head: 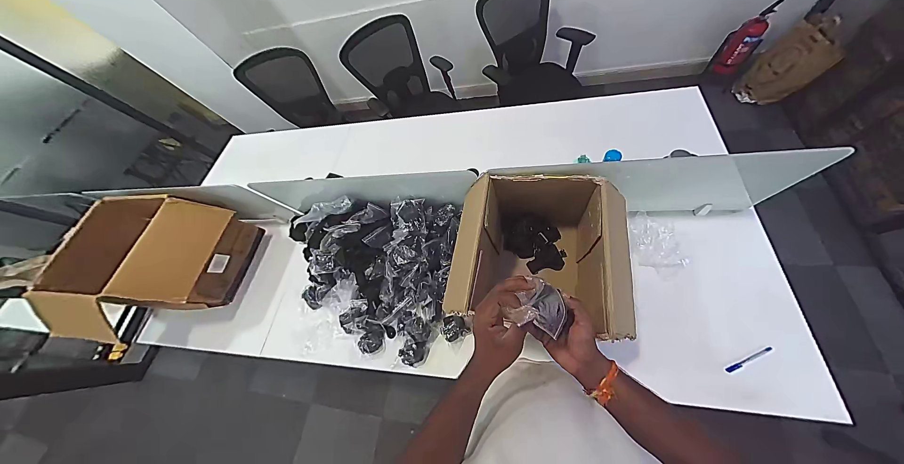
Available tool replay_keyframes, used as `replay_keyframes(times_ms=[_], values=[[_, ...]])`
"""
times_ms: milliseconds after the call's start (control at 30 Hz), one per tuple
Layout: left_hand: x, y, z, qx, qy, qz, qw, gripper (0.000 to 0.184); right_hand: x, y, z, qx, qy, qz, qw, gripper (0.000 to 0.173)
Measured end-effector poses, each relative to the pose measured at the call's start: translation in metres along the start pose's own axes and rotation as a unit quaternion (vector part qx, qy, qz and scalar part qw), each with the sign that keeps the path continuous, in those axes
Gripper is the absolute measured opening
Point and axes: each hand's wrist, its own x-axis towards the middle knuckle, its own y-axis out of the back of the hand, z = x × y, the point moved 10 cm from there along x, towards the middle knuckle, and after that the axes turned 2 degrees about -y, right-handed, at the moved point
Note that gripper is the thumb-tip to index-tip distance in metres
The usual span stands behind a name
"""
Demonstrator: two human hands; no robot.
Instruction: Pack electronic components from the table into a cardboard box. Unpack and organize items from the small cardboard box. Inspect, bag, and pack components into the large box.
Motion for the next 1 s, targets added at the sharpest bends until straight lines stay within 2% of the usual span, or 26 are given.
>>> replay_keyframes(times_ms=[367,467,600,633,667,733,800,867,933,1000], values=[[0.001,0.023,-0.004,0.012,0.011,0.059,0.998,0.008,-0.001,0.006,0.0,-0.085,-0.011,0.003,0.996,0.042],[0.001,0.045,-0.004,0.02,0.019,0.107,0.994,0.016,-0.001,0.008,0.001,-0.1,-0.017,-0.003,0.995,0.041],[-0.001,0.087,-0.009,0.001,0.046,0.167,0.985,0.008,-0.002,0.011,-0.001,-0.13,-0.015,-0.03,0.991,0.04],[-0.002,0.094,-0.013,-0.003,0.064,0.175,0.982,0.011,-0.002,0.011,-0.003,-0.146,-0.009,-0.033,0.989,0.039],[-0.003,0.097,-0.018,0.002,0.088,0.162,0.983,0.014,-0.003,0.011,-0.005,-0.165,-0.001,-0.035,0.986,0.039],[-0.01,0.089,-0.03,0.054,0.142,0.068,0.986,0.008,-0.005,0.011,-0.01,-0.207,0.017,-0.033,0.978,0.039],[-0.021,0.066,-0.037,0.141,0.165,-0.051,0.975,0.024,-0.004,0.011,-0.015,-0.243,0.037,-0.035,0.969,0.039],[-0.033,0.037,-0.045,0.219,0.182,-0.144,0.948,0.042,-0.004,0.008,-0.018,-0.286,0.057,-0.046,0.956,0.036],[-0.041,0.014,-0.054,0.26,0.183,-0.182,0.931,0.045,-0.005,0.001,-0.018,-0.338,0.078,-0.064,0.936,0.032],[-0.048,-0.001,-0.063,0.273,0.177,-0.193,0.926,0.033,-0.006,-0.003,-0.016,-0.38,0.091,-0.068,0.918,0.03]])
